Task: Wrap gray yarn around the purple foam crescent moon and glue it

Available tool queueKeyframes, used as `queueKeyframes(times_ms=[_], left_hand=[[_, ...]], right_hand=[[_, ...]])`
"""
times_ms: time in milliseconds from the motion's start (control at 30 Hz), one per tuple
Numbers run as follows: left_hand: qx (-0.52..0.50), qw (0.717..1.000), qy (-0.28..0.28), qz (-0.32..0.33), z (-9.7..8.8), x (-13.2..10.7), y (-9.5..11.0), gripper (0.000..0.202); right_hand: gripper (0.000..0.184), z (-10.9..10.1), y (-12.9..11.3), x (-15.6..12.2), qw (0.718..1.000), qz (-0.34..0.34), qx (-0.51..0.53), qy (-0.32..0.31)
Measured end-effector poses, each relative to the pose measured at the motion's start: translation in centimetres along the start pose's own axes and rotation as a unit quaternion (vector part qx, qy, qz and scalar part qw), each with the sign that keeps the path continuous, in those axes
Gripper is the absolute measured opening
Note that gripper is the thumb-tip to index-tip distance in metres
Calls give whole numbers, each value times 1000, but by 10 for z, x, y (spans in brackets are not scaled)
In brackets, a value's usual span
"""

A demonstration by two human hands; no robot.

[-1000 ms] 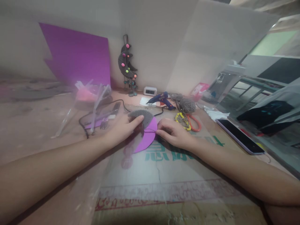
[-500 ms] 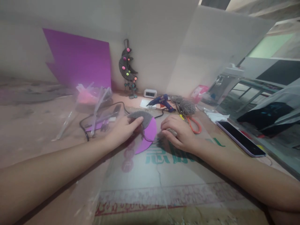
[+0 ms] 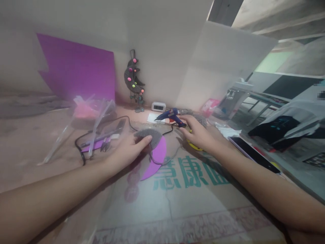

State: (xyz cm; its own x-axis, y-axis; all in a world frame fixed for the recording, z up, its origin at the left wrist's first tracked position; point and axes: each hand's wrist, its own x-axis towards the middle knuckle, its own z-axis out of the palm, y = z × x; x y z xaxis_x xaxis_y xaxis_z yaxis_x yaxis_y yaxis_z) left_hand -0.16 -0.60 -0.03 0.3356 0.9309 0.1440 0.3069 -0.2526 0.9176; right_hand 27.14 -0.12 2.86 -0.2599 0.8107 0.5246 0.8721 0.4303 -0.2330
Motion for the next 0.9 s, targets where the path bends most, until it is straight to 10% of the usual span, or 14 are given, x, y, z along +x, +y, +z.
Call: queueKeyframes(times_ms=[367,667,900], left_hand=[[-37,999,-15,10,2,0,-4,34],[-45,999,-18,1,3,0,-2,34],[-61,998,-17,-3,3,0,-1,33]], right_hand=[[42,18,28,55,975,185,47,-110],[38,44,25,62,984,167,36,-51],[32,24,9,51,976,170,137,20]])
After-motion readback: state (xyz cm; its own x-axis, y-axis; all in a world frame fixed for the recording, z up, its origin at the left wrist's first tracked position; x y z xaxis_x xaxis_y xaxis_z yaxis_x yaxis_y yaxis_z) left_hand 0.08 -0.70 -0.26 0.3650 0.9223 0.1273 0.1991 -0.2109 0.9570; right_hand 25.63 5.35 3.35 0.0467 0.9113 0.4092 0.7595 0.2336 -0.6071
